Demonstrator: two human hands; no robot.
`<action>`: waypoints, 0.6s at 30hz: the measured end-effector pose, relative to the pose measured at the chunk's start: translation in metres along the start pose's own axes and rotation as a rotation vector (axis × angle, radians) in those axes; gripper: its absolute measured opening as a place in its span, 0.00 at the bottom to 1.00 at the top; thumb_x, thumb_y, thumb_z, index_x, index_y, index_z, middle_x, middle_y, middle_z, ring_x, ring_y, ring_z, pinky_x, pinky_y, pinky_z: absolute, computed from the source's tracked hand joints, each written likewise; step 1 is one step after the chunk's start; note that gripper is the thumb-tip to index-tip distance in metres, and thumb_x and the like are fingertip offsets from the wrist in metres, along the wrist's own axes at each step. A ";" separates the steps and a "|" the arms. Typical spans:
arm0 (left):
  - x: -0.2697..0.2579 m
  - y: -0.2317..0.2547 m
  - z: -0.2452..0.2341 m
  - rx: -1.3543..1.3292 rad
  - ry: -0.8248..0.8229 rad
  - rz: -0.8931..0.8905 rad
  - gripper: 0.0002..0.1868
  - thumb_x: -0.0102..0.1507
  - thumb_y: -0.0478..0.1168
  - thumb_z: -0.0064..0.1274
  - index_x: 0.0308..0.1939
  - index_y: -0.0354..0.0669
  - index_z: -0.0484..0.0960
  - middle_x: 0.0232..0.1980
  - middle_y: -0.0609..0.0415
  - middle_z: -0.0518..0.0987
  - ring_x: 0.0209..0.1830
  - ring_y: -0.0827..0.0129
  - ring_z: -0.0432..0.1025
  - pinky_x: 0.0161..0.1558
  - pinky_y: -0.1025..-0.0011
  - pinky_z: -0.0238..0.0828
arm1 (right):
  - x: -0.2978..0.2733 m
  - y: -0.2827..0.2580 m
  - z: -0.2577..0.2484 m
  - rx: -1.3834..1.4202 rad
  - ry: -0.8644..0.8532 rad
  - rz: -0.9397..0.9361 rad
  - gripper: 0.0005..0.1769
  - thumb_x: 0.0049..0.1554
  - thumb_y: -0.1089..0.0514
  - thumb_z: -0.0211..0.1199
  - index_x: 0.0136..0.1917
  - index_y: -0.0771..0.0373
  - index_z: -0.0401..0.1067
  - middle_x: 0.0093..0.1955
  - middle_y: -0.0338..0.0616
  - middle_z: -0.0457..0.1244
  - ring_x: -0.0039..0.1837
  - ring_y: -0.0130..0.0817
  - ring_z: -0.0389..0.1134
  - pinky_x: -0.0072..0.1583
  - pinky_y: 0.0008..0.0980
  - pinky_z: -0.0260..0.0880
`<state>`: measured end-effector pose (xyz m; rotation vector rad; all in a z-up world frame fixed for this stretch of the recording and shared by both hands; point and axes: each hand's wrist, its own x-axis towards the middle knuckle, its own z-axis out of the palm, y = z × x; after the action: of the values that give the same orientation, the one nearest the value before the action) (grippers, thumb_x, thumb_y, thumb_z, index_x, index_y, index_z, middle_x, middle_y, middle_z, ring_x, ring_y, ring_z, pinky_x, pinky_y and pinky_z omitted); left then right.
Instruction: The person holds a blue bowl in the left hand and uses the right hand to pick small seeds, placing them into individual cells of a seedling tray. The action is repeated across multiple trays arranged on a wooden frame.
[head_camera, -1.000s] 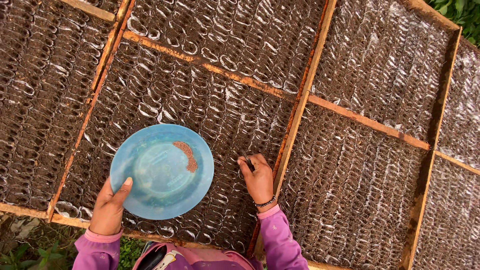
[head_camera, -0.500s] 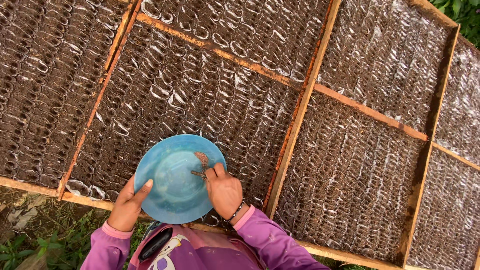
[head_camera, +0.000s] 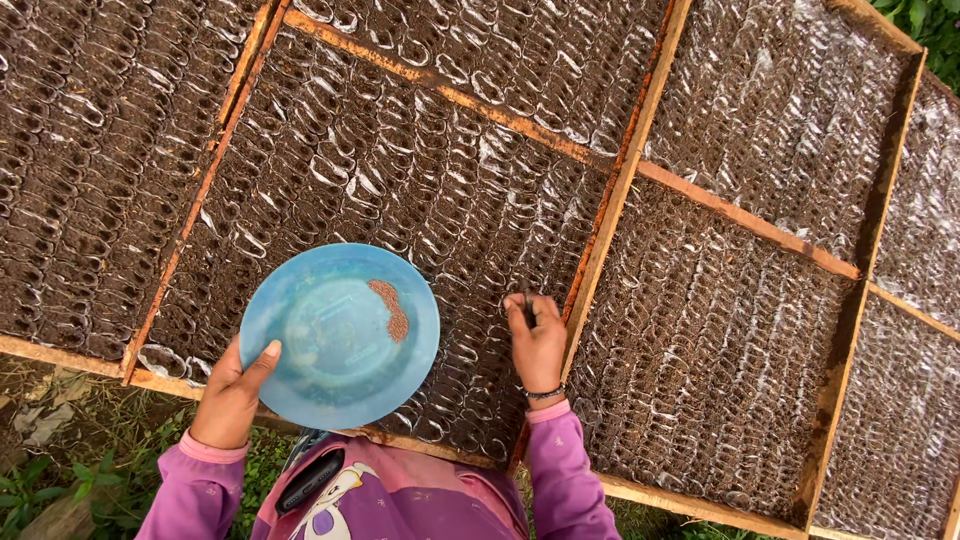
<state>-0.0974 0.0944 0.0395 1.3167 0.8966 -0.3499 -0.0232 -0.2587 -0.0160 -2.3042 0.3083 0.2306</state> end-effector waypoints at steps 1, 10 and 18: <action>0.001 0.002 -0.002 0.002 0.003 -0.005 0.28 0.62 0.39 0.43 0.67 0.43 0.67 0.63 0.48 0.73 0.61 0.59 0.68 0.62 0.61 0.66 | 0.003 -0.002 -0.001 0.000 -0.005 0.004 0.07 0.57 0.51 0.59 0.44 0.55 0.73 0.41 0.36 0.65 0.46 0.29 0.62 0.47 0.32 0.68; 0.019 0.002 -0.011 -0.026 0.085 0.076 0.22 0.65 0.36 0.42 0.64 0.38 0.69 0.57 0.49 0.74 0.55 0.64 0.68 0.58 0.68 0.66 | 0.017 -0.018 0.000 -0.002 0.010 -0.151 0.08 0.56 0.59 0.61 0.48 0.62 0.77 0.45 0.43 0.65 0.43 0.31 0.68 0.45 0.32 0.73; 0.023 -0.003 0.002 0.032 -0.005 0.170 0.22 0.68 0.31 0.40 0.67 0.35 0.67 0.58 0.44 0.75 0.54 0.61 0.68 0.61 0.54 0.61 | 0.013 -0.034 -0.022 0.235 0.069 -0.048 0.06 0.56 0.64 0.63 0.38 0.66 0.77 0.40 0.48 0.65 0.45 0.36 0.67 0.48 0.35 0.66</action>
<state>-0.0842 0.0978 0.0202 1.4100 0.7720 -0.2355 0.0004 -0.2545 0.0188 -2.0871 0.2978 0.0860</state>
